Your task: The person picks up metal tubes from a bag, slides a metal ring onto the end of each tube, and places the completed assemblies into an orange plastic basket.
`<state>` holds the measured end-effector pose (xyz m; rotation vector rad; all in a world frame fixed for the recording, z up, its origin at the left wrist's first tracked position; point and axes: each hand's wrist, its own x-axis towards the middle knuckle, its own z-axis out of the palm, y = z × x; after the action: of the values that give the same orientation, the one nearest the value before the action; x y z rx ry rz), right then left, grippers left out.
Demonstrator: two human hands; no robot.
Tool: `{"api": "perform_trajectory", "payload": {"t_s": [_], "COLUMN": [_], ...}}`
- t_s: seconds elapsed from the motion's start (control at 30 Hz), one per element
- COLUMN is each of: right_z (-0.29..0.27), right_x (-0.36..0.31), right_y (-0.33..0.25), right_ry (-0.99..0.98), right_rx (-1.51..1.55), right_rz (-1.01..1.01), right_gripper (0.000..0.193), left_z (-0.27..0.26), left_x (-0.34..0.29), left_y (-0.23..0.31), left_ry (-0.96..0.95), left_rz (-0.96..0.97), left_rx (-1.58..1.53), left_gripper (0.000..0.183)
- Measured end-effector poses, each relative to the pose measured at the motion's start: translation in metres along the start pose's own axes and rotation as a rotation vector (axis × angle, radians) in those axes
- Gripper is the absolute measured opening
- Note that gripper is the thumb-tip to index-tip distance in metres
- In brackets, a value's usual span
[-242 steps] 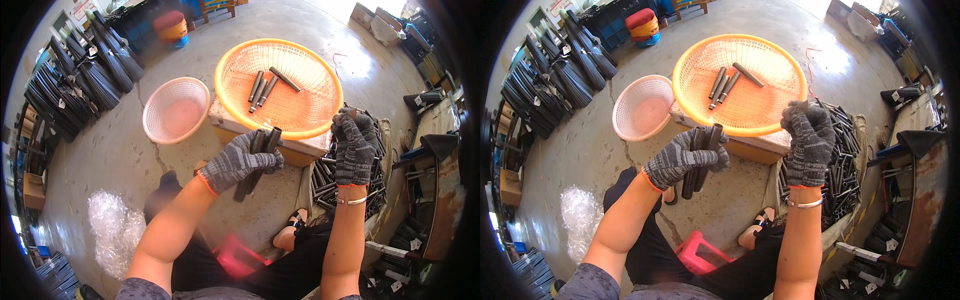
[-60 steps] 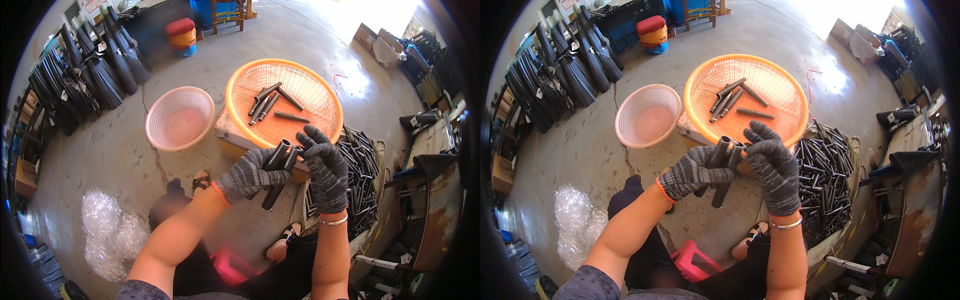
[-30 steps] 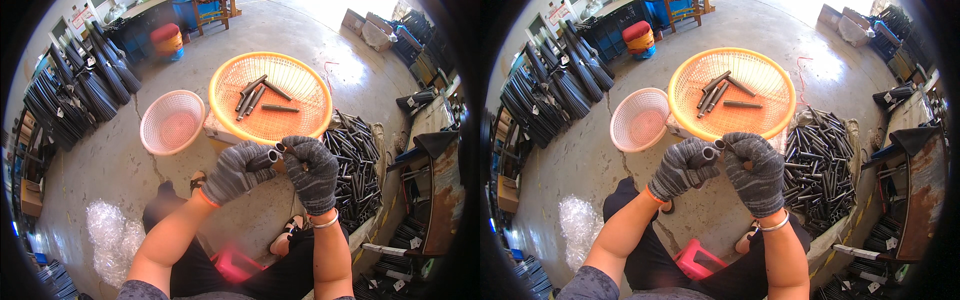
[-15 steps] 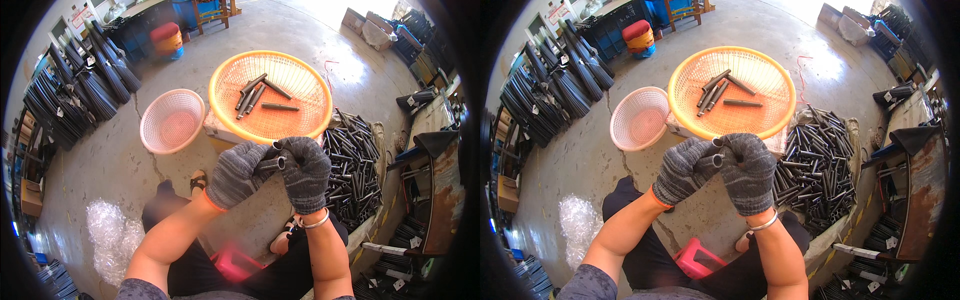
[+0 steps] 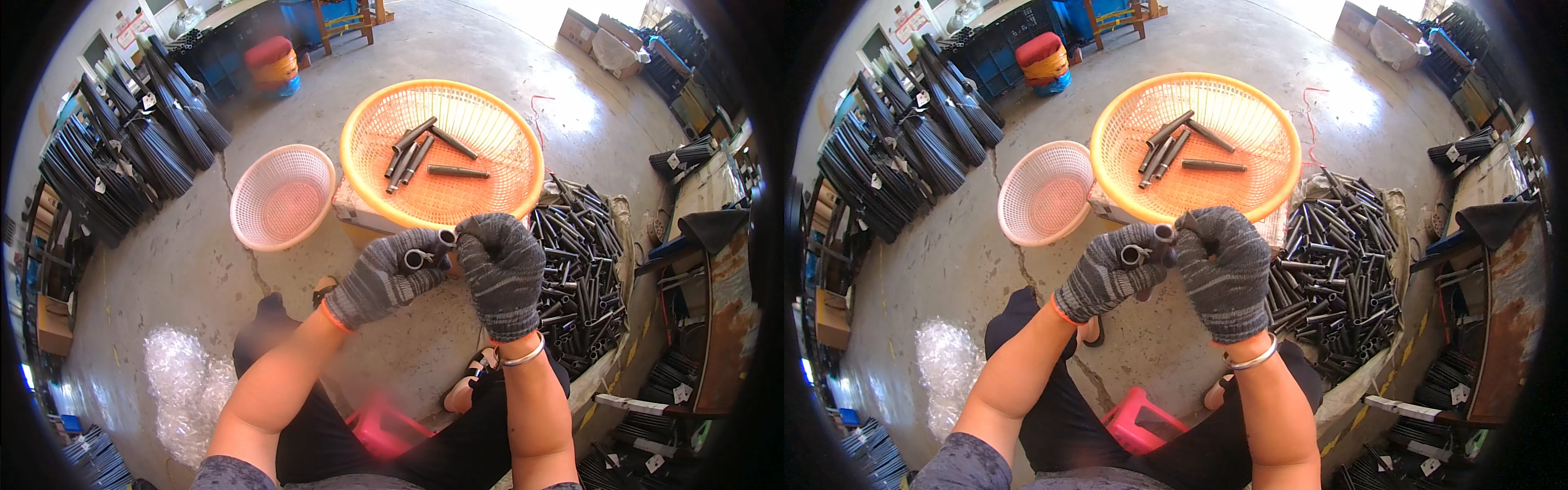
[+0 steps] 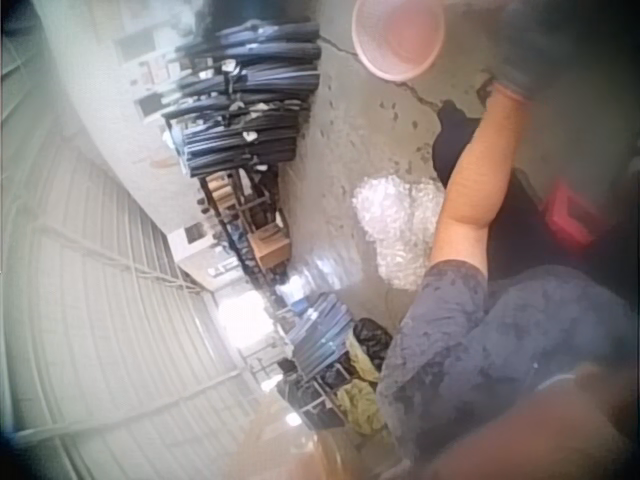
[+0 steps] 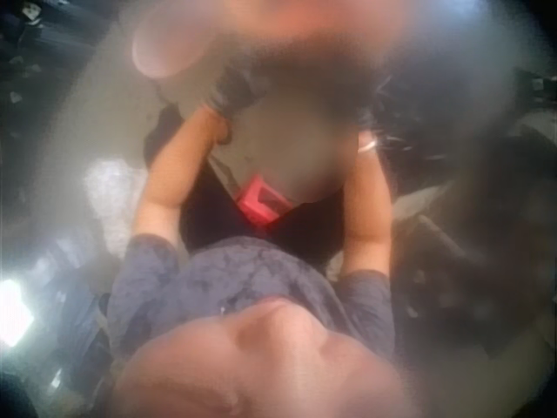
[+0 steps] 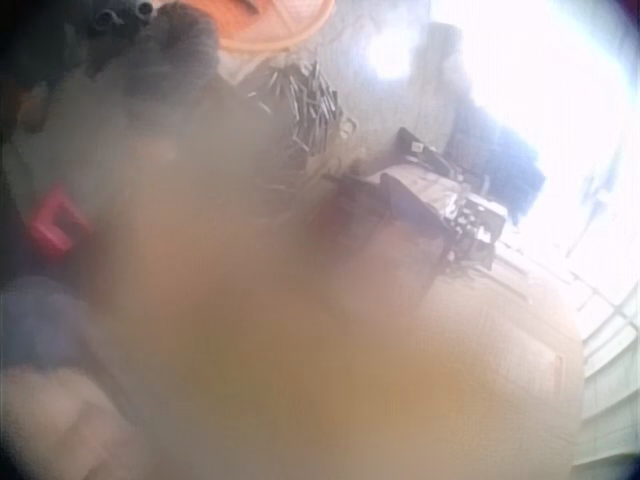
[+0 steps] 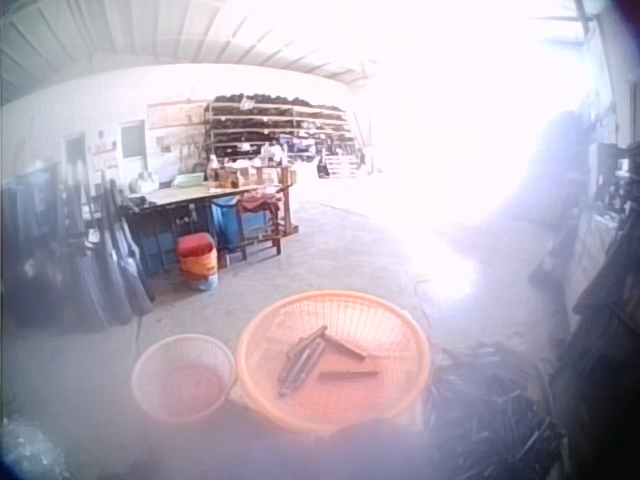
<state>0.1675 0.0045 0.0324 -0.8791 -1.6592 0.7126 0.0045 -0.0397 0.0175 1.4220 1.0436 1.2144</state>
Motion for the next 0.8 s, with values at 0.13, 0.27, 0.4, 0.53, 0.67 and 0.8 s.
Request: {"api": "perform_trajectory", "payload": {"t_s": [0.13,0.27,0.4,0.53,0.67,0.8], "right_z": [-0.01,-0.025,-0.022,-0.013,-0.005,0.003], "right_x": [0.008,0.013,0.005,0.002,0.0,-0.004], "right_y": [0.008,-0.002,-0.001,-0.007,-0.007,-0.01], "right_ry": [0.065,-0.162,-0.334,-0.268,-0.185,-0.122], "right_rx": [0.175,0.41,0.277,0.058,0.051,0.092], "right_rz": [0.181,0.283,0.098,-0.064,-0.114,-0.062], "right_gripper": [0.007,0.008,0.017,0.019,0.018,0.019], "left_z": [-0.006,-0.009,-0.011,-0.008,-0.008,0.0], "left_x": [-0.005,-0.008,-0.003,-0.007,-0.007,-0.004], "left_y": [0.008,0.014,0.006,0.004,0.003,-0.001], "left_ry": [-0.215,-0.278,-0.17,-0.108,-0.073,0.003], "left_rz": [-0.123,-0.305,-0.221,-0.141,-0.076,0.162], "left_rx": [-0.231,-0.338,-0.215,-0.154,0.024,0.156], "left_gripper": [0.039,0.05,0.046,0.034,0.033,0.037]}}
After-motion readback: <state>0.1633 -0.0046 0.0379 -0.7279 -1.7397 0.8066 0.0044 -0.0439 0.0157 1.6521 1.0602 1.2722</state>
